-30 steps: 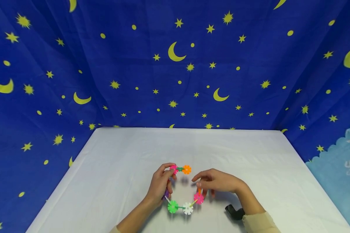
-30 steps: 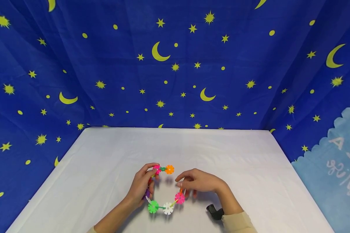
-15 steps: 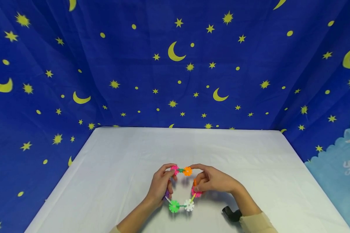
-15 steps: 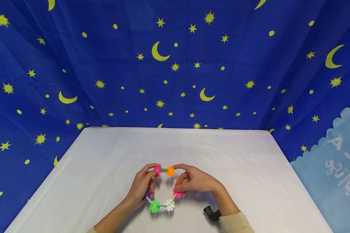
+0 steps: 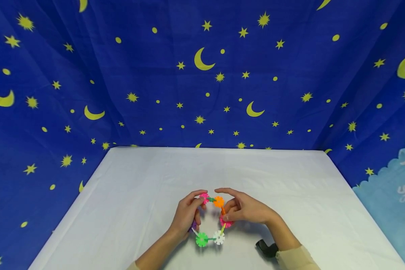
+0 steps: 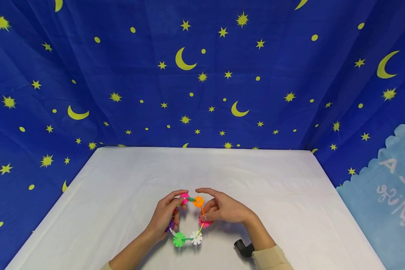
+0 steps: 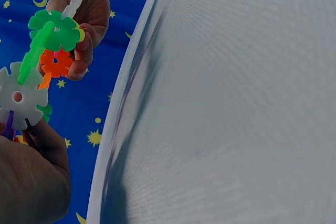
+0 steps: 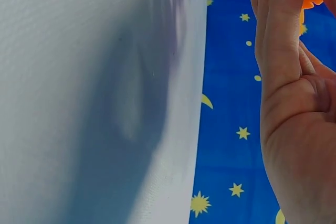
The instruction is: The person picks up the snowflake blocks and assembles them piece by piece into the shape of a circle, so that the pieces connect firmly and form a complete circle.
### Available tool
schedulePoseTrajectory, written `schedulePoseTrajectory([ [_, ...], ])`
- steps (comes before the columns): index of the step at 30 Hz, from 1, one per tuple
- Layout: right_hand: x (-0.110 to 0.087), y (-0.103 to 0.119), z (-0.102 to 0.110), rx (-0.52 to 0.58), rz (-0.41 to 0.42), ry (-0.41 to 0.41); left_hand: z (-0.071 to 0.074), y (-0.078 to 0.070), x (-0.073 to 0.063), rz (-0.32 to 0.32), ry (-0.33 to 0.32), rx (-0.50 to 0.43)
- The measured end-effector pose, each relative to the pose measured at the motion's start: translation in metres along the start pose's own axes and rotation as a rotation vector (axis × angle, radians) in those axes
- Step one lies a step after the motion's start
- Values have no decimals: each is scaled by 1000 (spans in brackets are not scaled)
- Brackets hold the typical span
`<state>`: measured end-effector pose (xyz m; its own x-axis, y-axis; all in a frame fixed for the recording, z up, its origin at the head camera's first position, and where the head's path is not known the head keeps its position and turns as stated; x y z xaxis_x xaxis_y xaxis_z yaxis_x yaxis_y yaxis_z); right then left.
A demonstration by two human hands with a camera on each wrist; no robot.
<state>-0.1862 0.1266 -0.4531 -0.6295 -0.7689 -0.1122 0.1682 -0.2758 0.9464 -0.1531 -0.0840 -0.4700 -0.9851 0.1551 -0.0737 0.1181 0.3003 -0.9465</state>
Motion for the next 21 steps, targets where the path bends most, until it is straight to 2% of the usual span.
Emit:
schedulePoseTrajectory([
  [14, 1, -2, -1, 10, 0, 12, 0, -5, -2, 11, 8, 23],
  [21, 1, 0, -2, -7, -1, 14, 1, -1, 0, -1, 6, 12],
])
Point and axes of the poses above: each hand's wrist, its own x-axis towards the middle knuckle, its own z-axis out of the back of the hand, y = z × x, the point moved 3 cm from there along x, towards the middle knuckle, and after that the axes turned 10 degrees about -x, right-handed, at the moved point
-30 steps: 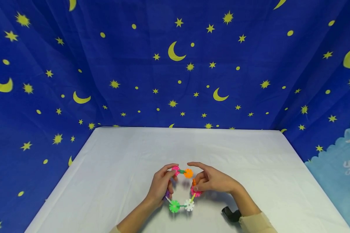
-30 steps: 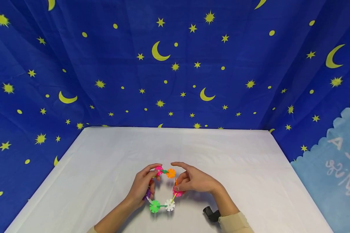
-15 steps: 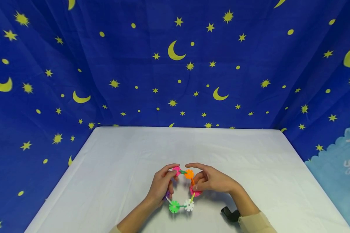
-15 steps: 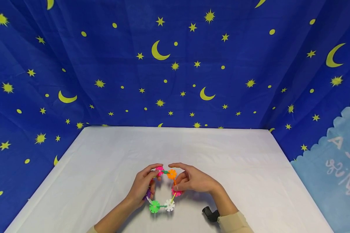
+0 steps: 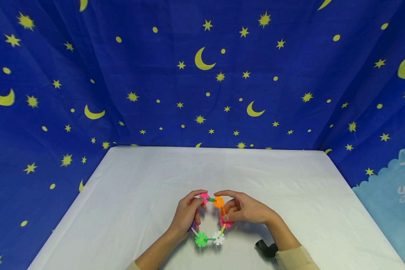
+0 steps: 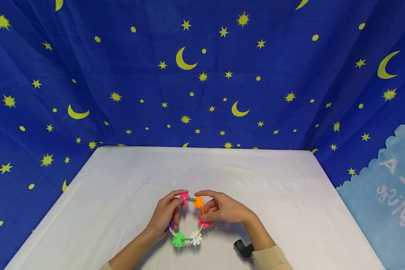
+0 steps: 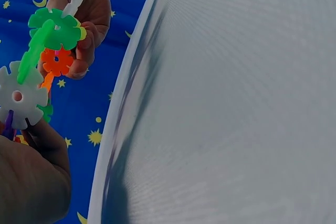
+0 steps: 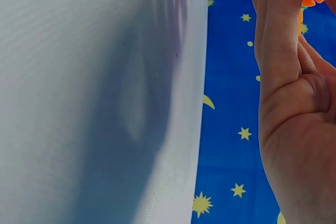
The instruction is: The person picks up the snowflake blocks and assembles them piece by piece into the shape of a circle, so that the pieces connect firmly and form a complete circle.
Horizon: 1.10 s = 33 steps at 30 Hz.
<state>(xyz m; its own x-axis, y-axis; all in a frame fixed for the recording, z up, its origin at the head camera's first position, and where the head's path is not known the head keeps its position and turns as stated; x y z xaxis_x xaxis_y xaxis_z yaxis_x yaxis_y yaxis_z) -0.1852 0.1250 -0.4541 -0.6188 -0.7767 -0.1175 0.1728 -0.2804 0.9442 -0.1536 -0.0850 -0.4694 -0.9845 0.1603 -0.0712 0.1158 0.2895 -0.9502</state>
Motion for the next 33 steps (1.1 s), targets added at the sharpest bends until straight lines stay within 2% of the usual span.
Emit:
schedulePoseTrajectory([
  [9, 0, 0, 1, -3, 8, -3, 0, 1, 2, 24, 16, 18],
  [22, 1, -1, 1, 15, 55, -28, -1, 1, 2, 17, 23, 29],
  [33, -5, -4, 7, -72, -48, -83, 0, 5, 4, 64, 10, 31],
])
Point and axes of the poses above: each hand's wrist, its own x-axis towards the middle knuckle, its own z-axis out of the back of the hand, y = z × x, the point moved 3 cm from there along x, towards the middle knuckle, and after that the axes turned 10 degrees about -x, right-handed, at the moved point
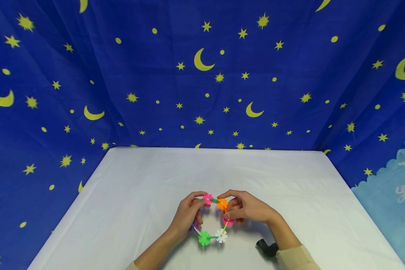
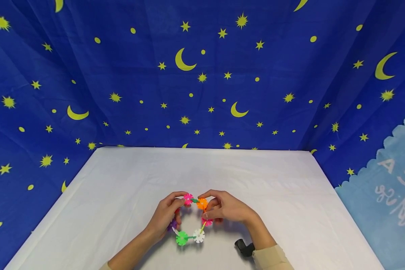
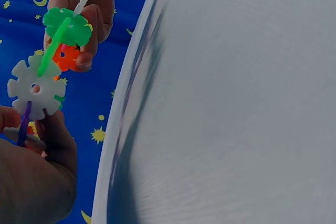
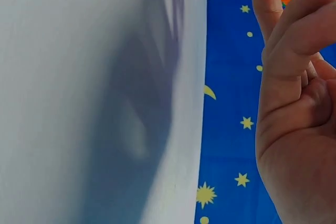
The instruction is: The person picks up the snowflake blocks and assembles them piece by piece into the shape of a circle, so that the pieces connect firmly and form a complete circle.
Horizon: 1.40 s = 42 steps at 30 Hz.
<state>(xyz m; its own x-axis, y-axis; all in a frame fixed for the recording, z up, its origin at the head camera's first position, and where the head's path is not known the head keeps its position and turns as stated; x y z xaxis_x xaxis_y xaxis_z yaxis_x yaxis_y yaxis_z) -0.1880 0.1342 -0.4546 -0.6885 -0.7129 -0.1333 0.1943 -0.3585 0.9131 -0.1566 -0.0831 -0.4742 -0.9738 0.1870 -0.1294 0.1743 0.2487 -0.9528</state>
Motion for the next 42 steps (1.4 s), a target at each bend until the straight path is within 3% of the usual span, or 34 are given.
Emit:
schedulePoseTrajectory([
  [13, -3, -9, 13, -3, -18, -48, 1, -5, -1, -37, -15, 21],
  [21, -4, -20, 23, -124, -71, -160, 6, -4, 2, -94, -64, 108],
  [27, -4, -27, 25, -143, -125, -188, 5, -3, 3, -71, -44, 44],
  [42, -1, -34, 23, -175, -105, -192, 11, 2, 8, -24, -45, -34],
])
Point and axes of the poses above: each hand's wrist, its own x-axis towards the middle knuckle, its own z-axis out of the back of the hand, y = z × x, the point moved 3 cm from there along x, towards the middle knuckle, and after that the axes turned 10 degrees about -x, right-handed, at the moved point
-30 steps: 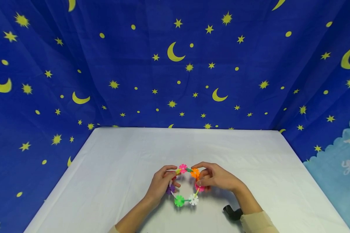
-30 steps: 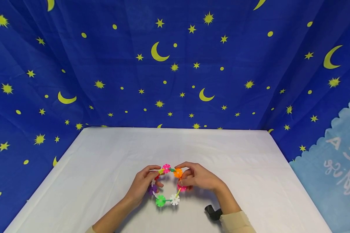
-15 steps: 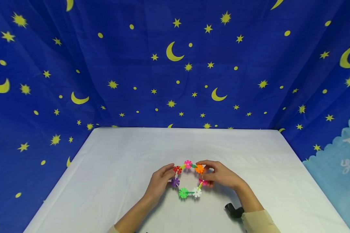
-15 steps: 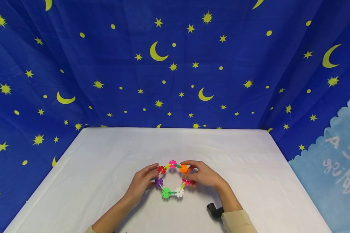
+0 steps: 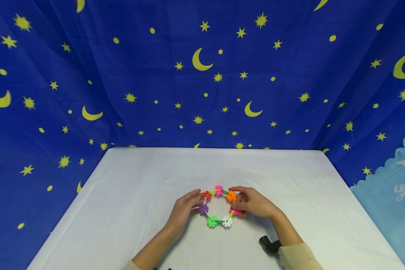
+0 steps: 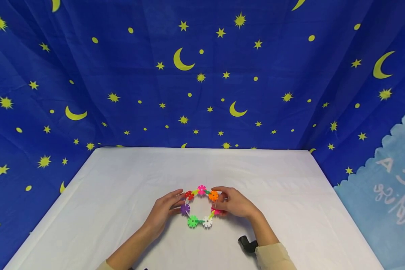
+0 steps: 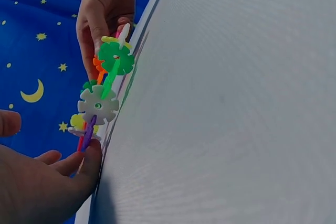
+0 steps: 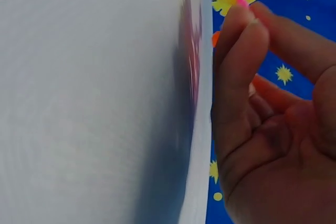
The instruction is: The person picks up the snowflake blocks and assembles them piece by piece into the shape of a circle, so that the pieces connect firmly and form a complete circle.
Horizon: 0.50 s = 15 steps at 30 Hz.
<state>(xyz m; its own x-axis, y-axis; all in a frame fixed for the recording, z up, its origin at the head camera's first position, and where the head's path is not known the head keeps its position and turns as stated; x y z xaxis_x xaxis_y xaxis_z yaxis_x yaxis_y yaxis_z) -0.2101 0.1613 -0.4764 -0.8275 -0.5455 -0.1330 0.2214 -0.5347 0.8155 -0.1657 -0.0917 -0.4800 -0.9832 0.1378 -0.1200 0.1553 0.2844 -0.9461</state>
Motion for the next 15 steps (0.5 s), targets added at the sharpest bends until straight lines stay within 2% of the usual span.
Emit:
schedulePoseTrajectory([
  [7, 0, -2, -1, -8, -10, 1, 0, 1, 1, 31, -7, -32],
  [15, 0, -3, -1, 0, -44, 15, 0, 2, 1, 40, -9, 46],
])
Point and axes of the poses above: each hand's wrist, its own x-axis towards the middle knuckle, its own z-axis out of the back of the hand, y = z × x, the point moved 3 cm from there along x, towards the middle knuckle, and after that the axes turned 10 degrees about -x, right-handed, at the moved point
